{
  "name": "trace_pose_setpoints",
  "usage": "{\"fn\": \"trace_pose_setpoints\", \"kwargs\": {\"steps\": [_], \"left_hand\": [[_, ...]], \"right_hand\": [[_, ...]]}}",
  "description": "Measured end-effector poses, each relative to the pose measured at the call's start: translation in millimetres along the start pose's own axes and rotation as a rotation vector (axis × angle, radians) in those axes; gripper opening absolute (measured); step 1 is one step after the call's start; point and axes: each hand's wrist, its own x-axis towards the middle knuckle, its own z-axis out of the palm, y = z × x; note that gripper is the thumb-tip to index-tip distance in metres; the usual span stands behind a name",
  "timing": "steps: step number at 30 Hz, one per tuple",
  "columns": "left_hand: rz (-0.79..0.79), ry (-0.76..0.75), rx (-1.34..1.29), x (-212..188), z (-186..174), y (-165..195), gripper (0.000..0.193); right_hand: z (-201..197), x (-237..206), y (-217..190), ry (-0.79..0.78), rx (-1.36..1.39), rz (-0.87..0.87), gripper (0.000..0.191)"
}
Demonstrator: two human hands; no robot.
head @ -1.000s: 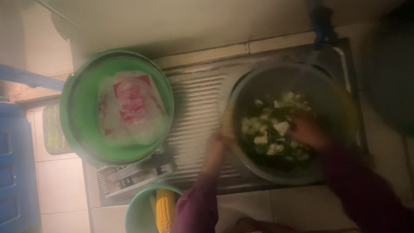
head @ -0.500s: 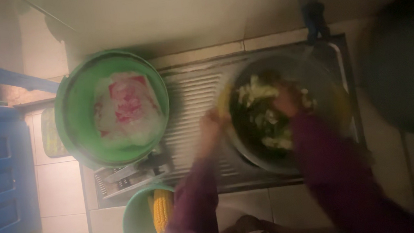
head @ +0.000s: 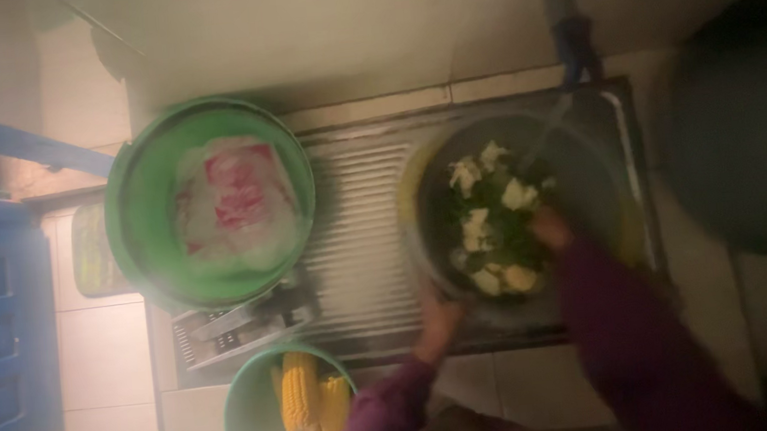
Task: The person gathers corn cobs from the floor into a green bowl, carries the bowl to the kitchen sink, and rinses the corn under the tap. They then wash leafy greens and chopped vegetables in a large basin of water, drain the water by tilting the basin over the sink, and carry the bowls of washed corn and vegetables back across the room.
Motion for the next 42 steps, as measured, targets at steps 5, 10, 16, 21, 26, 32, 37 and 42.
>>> {"fn": "trace_pose_setpoints", "kwargs": {"steps": [5,10,16,21,26,32,37,42], "left_hand": [[0.102,0.071,0.244,89.1,-59.9,48.9,0.083],[0.431,0.211,0.443,91.7,-65.5,56.3,0.067],[0.369,0.213,0.236,-23.1,5.3,-22.3,0.082],[0.433,0.225,0.280,14.2,-14.7,-23.9,0.091],[0.528,0.148,0.534,107.6,-50.2,63.2,0.086],[0.381,0.072,0.522,146.9,-60.2,103.3,0.087],[0.334,0.254,0.310,57.9,-36.1,16.9,0.069],[0.361,0.280,0.213,-14.9,-2.7,-52.8,0.061]], "right_hand": [[-2.9,11.9,-26.8,-0.033,-0.510,0.082,0.055],[0.6,44.2,-61.7,0.197,-0.745,0.241,0.062],[34.1,17.1,-8.4,0.092,-0.610,0.086,0.048],[19.4,-5.2,4.5,-0.112,-0.673,-0.050,0.039],[-0.1,36.9,-30.5,-0.084,-0.708,-0.301,0.048],[11.9,49.1,-24.5,0.246,-0.784,-0.037,0.053],[1.9,-0.4,11.1,0.077,-0.527,0.074,0.050],[4.9,-13.0,5.4,-0.108,-0.561,0.145,0.047]]}}
